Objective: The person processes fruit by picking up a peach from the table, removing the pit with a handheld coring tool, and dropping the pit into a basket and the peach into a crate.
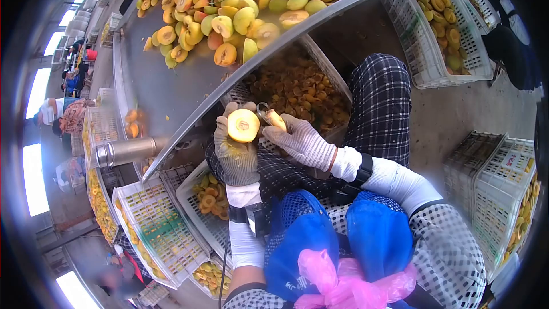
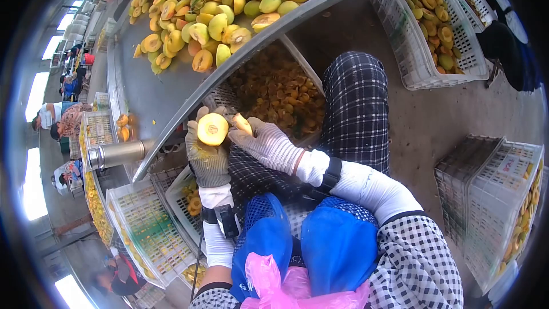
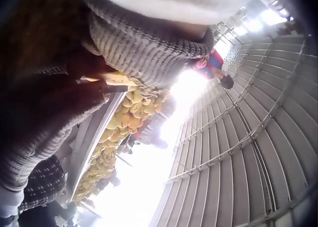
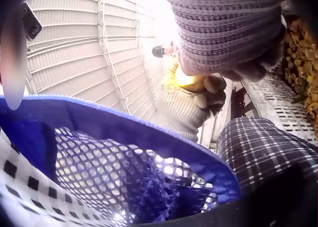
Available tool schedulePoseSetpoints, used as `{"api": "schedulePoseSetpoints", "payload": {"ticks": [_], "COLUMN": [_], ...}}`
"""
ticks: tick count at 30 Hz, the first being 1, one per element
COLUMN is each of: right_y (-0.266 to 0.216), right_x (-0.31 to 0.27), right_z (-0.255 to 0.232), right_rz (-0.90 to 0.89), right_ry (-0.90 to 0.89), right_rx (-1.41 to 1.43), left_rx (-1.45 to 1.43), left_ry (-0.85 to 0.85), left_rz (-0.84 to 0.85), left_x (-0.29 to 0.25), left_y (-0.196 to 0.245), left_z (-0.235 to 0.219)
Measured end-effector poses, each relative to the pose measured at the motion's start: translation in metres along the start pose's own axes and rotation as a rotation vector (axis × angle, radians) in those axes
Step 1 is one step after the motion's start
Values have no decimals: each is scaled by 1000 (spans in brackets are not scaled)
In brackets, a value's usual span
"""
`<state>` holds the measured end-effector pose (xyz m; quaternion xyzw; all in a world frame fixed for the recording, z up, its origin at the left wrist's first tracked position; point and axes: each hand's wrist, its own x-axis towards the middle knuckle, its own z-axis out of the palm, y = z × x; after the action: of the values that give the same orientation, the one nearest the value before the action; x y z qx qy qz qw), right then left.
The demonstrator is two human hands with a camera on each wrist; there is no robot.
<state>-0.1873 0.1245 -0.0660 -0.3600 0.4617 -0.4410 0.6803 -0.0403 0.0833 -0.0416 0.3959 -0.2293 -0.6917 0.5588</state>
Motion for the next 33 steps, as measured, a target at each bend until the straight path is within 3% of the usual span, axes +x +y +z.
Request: {"api": "schedulePoseSetpoints", "payload": {"ticks": [1,2,3,5,6,7,9,11,13,14,16,18,20,23,28,31,33], "right_y": [1,3,4,0,0,0,-4,-12,-9,-12,-7,-2,1,6,9,14,5], "right_x": [-2,-3,-5,-10,-9,-7,-3,-6,-13,-17,-18,-18,-18,-9,0,6,9], "right_z": [3,6,10,14,14,14,15,10,7,4,2,-1,-1,-1,-6,-4,-5], "right_rz": [-1,-41,-81,-122,-153,-184,-197,-182,-229,-240,-314,-270,-196,-156,-69,-115,11], "right_ry": [-1,13,26,23,15,7,60,76,90,72,74,31,-38,-70,-87,-30,-68], "right_rx": [-9,-9,-10,-10,-132,-254,-390,-583,-501,-501,-511,-547,-602,-634,-551,-426,-456], "left_rx": [-109,-193,-203,-204,-50,-56,-24,-9,8,-69,-109,-145,-195,-129,-175,-126,-81], "left_ry": [-43,-206,-205,-231,-321,-312,72,103,70,150,112,69,-141,-42,-46,-36,-9], "left_rz": [98,115,118,132,91,95,-84,-159,-94,-96,-108,-122,-86,-61,-113,-100,-90], "left_x": [-6,-6,-10,-18,-20,-21,-22,-24,-17,-18,-16,-11,-8,-8,2,7,9], "left_y": [-2,-4,-7,-8,0,1,3,2,-2,-5,-8,-9,-8,-10,-24,-29,-28], "left_z": [2,-4,-5,2,2,3,2,-4,-16,-13,-16,-18,-20,-7,-1,3,4]}}
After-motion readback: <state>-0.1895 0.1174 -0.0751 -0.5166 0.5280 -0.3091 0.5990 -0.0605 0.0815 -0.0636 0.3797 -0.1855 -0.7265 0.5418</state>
